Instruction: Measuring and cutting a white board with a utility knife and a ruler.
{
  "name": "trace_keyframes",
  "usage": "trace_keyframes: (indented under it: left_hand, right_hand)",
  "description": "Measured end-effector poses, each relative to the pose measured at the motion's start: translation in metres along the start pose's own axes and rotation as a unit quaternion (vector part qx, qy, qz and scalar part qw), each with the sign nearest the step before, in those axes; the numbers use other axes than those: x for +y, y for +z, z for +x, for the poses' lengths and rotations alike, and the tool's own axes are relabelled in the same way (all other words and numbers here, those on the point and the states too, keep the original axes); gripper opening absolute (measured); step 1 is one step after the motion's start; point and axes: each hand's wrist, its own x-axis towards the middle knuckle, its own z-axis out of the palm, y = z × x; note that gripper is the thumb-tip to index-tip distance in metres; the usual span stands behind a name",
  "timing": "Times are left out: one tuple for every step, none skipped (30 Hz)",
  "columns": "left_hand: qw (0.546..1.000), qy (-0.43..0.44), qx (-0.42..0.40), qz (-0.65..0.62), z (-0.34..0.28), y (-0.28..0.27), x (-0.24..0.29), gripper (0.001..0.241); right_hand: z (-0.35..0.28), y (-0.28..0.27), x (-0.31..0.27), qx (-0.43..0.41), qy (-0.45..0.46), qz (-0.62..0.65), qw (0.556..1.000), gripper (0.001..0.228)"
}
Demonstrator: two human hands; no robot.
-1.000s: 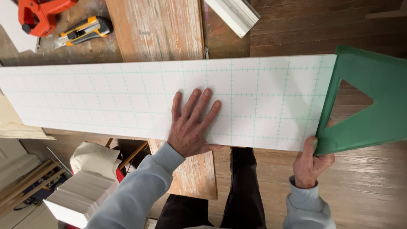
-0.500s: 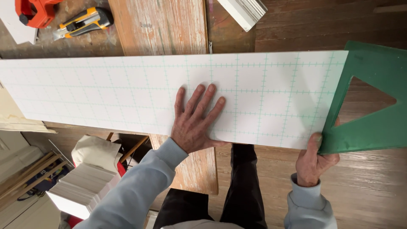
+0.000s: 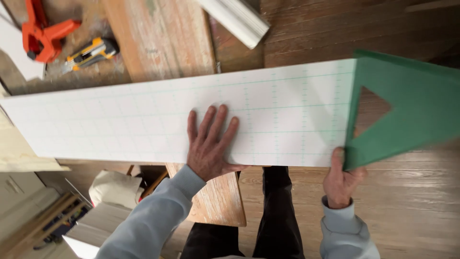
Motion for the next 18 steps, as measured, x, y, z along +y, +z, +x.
trace_keyframes:
  left_hand:
    - [1.0, 0.012, -0.001, 0.001, 0.001, -0.005, 0.004, 0.121]
    - [1.0, 0.008, 0.005, 0.008, 0.003, -0.01, 0.007, 0.119]
    - [1.0, 0.005, 0.011, 0.017, 0.005, -0.016, 0.008, 0.118]
    - [1.0, 0.018, 0.01, 0.019, 0.013, -0.018, 0.006, 0.118]
    - [1.0, 0.018, 0.014, 0.019, 0.016, -0.021, 0.007, 0.116]
    - [0.999, 0.019, 0.019, 0.018, 0.019, -0.025, 0.007, 0.115]
    - [1.0, 0.015, 0.013, 0.023, 0.016, -0.036, 0.014, 0.115]
    - [1.0, 0.011, 0.016, 0.011, 0.013, -0.048, 0.021, 0.113]
    - [0.999, 0.021, 0.027, -0.003, 0.023, -0.054, 0.022, 0.111]
    - [0.999, 0.033, 0.03, -0.001, 0.03, -0.053, 0.016, 0.111]
    - [0.998, 0.044, 0.038, -0.002, 0.037, -0.049, 0.012, 0.102]
    - [0.997, 0.055, 0.046, -0.003, 0.044, -0.046, 0.008, 0.092]
    - [0.998, 0.053, 0.042, 0.0, 0.044, -0.048, 0.011, 0.092]
    - [0.998, 0.045, 0.042, 0.007, 0.044, -0.051, 0.014, 0.073]
    - [0.998, 0.045, 0.047, 0.016, 0.051, -0.052, 0.011, 0.054]
    - [0.997, 0.052, 0.047, 0.022, 0.06, -0.056, 0.013, 0.054]
    - [0.997, 0.047, 0.053, 0.008, 0.073, -0.058, 0.014, 0.041]
    - [0.997, 0.042, 0.059, -0.005, 0.087, -0.058, 0.015, 0.03]
  right_hand:
    - [-0.002, 0.001, -0.002, 0.012, 0.0, 0.003, 1.0, 0.047]
    - [-0.003, 0.003, -0.004, -0.01, -0.045, -0.001, 0.999, 0.041]
    - [-0.004, 0.007, -0.006, -0.031, -0.089, -0.004, 0.996, 0.034]
    - [-0.003, 0.009, -0.006, -0.019, -0.088, -0.001, 0.996, 0.034]
    - [-0.003, 0.008, -0.007, -0.031, -0.09, 0.016, 0.995, 0.032]
    - [-0.005, 0.009, -0.008, -0.042, -0.092, 0.032, 0.994, 0.03]
    - [-0.008, 0.006, -0.004, -0.046, -0.086, 0.037, 0.995, 0.03]
    - [-0.012, 0.004, 0.0, -0.045, -0.071, 0.032, 0.996, 0.013]
    - [-0.007, 0.005, 0.005, -0.03, -0.065, 0.025, 0.997, 0.015]
    - [-0.004, 0.006, 0.007, -0.019, -0.07, 0.029, 0.997, 0.015]
    - [-0.002, 0.002, 0.009, -0.033, -0.064, 0.002, 0.997, 0.016]
    - [-0.001, 0.0, 0.01, -0.046, -0.057, -0.023, 0.997, 0.017]
    - [-0.001, -0.003, 0.004, -0.049, -0.053, -0.02, 0.997, 0.017]
    - [-0.001, -0.006, -0.001, -0.039, -0.039, -0.057, 0.997, 0.016]
    - [0.003, -0.004, -0.005, -0.022, -0.03, -0.091, 0.995, 0.015]
    - [0.014, 0.0, -0.032, -0.017, -0.03, -0.084, 0.996, 0.015]
    - [0.025, 0.001, -0.059, -0.014, -0.041, 0.046, 0.998, 0.015]
    - [0.037, 0.001, -0.084, -0.01, -0.054, 0.175, 0.983, 0.035]
